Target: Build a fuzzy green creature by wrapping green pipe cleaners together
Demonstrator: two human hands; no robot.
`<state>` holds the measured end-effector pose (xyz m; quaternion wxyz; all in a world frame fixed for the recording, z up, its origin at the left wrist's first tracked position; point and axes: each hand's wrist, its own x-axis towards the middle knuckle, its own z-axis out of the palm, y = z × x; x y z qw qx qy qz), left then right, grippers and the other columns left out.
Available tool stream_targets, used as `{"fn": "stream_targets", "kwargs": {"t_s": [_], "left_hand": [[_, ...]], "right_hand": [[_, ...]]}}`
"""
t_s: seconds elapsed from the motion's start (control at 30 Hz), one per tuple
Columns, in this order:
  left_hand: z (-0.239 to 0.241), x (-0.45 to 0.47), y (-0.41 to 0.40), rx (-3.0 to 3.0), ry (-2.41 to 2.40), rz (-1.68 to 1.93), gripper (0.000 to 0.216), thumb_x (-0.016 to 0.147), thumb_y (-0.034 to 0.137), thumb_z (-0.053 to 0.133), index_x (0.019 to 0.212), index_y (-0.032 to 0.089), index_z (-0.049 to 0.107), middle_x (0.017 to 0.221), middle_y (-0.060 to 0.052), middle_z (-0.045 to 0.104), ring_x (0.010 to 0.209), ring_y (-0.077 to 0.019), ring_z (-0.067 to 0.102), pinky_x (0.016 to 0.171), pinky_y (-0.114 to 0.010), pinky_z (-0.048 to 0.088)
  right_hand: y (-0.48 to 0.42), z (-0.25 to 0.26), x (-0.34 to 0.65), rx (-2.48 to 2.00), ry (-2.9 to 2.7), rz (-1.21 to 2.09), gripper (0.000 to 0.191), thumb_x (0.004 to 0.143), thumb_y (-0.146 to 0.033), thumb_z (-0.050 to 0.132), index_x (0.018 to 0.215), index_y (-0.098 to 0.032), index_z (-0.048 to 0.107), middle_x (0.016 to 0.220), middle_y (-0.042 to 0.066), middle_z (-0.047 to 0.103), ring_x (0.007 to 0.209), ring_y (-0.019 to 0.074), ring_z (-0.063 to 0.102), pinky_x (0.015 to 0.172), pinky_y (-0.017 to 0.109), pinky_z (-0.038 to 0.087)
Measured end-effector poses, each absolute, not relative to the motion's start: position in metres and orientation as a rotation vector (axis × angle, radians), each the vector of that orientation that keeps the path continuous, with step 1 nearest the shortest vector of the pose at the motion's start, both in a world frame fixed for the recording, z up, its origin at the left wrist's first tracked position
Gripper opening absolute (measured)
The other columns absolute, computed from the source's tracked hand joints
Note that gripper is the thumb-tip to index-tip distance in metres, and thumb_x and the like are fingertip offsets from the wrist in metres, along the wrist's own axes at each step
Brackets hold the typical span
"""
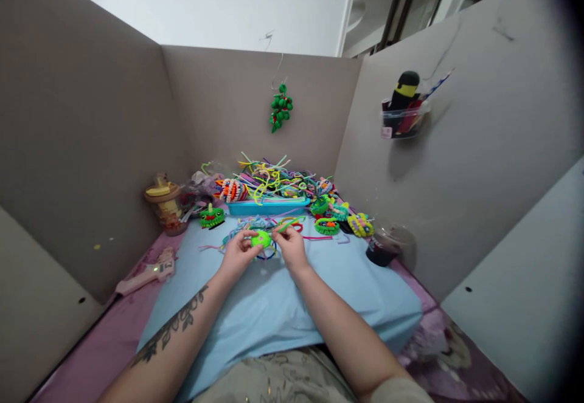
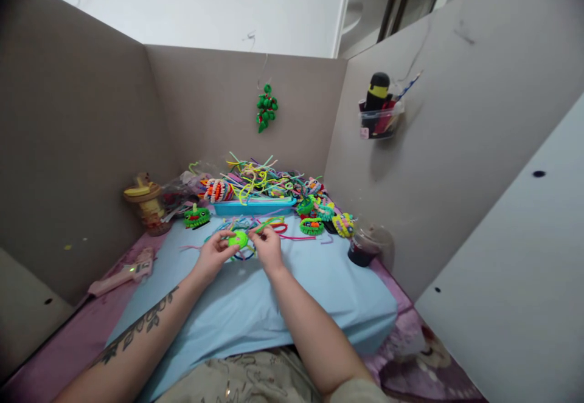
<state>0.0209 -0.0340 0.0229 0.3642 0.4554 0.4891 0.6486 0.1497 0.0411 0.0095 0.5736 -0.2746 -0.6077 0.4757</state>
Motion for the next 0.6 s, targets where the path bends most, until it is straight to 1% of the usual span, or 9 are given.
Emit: {"fn": "stream_targets", "kwargs": {"t_s": [0.07, 0.17, 0.23, 0.33, 0.43, 0.53, 0.6], "left_hand": [[0.0234, 0.0215, -0.0348, 1.176, 1.247, 1.643, 0.041, 0.059, 0.030, 0.078, 0.090, 0.016, 0.056, 0.056, 0.003, 0.060, 0.052, -0.0114, 0.058, 0.051, -0.020, 0.041], [0.0234, 0.0205, -0.0347, 1.135, 1.194, 1.658, 0.044, 0.059, 0.030, 0.078, 0.093, 0.016, 0.054, 0.070, -0.001, 0.067, 0.062, -0.0134, 0.063, 0.060, -0.022, 0.045], [0.0221, 0.0189, -0.0338, 1.115, 1.174, 1.682, 0.045, 0.059, 0.030, 0.078, 0.095, 0.016, 0.053, 0.077, -0.003, 0.069, 0.068, -0.0142, 0.064, 0.065, -0.024, 0.047], [0.0192, 0.0166, -0.0320, 1.109, 1.160, 1.721, 0.045, 0.061, 0.030, 0.077, 0.097, 0.016, 0.052, 0.083, -0.004, 0.069, 0.073, -0.0147, 0.064, 0.071, -0.026, 0.047], [0.0173, 0.0159, -0.0310, 1.125, 1.153, 1.709, 0.045, 0.061, 0.030, 0.076, 0.096, 0.017, 0.051, 0.088, -0.005, 0.068, 0.074, -0.0150, 0.064, 0.073, -0.027, 0.047], [0.0179, 0.0174, -0.0315, 1.135, 1.138, 1.666, 0.045, 0.060, 0.031, 0.077, 0.094, 0.017, 0.050, 0.083, -0.003, 0.067, 0.070, -0.0142, 0.063, 0.068, -0.025, 0.046], [0.0197, 0.0190, -0.0324, 1.131, 1.118, 1.639, 0.046, 0.061, 0.031, 0.077, 0.095, 0.018, 0.048, 0.080, -0.001, 0.066, 0.068, -0.0137, 0.062, 0.063, -0.023, 0.045]], "right_hand": [[0.0451, 0.0079, 0.1505, -0.666, -1.336, 1.177, 0.019, 0.071, -0.035, 0.063, 0.075, -0.016, 0.062, 0.071, 0.001, 0.058, 0.065, 0.0131, 0.052, 0.062, 0.025, 0.042], [0.0480, 0.0053, 0.1511, -0.673, -1.340, 1.195, 0.023, 0.073, -0.039, 0.062, 0.077, -0.016, 0.060, 0.068, -0.001, 0.055, 0.063, 0.0122, 0.049, 0.060, 0.024, 0.040], [0.0486, 0.0034, 0.1510, -0.682, -1.401, 1.163, 0.024, 0.073, -0.040, 0.062, 0.077, -0.017, 0.060, 0.073, 0.000, 0.055, 0.068, 0.0132, 0.050, 0.060, 0.023, 0.039], [0.0481, 0.0006, 0.1497, -0.686, -1.511, 1.140, 0.024, 0.068, -0.040, 0.066, 0.074, -0.018, 0.061, 0.089, 0.004, 0.055, 0.085, 0.0173, 0.052, 0.062, 0.023, 0.039], [0.0462, -0.0008, 0.1473, -0.672, -1.534, 1.188, 0.022, 0.067, -0.039, 0.066, 0.067, -0.018, 0.061, 0.101, 0.006, 0.052, 0.099, 0.0213, 0.050, 0.072, 0.026, 0.040], [0.0447, -0.0007, 0.1457, -0.626, -1.469, 1.289, 0.024, 0.068, -0.039, 0.066, 0.059, -0.018, 0.058, 0.109, 0.006, 0.050, 0.105, 0.0227, 0.048, 0.086, 0.031, 0.037], [0.0449, -0.0005, 0.1456, -0.587, -1.427, 1.353, 0.025, 0.067, -0.039, 0.067, 0.058, -0.018, 0.056, 0.113, 0.006, 0.048, 0.109, 0.0235, 0.047, 0.092, 0.032, 0.035]]}}
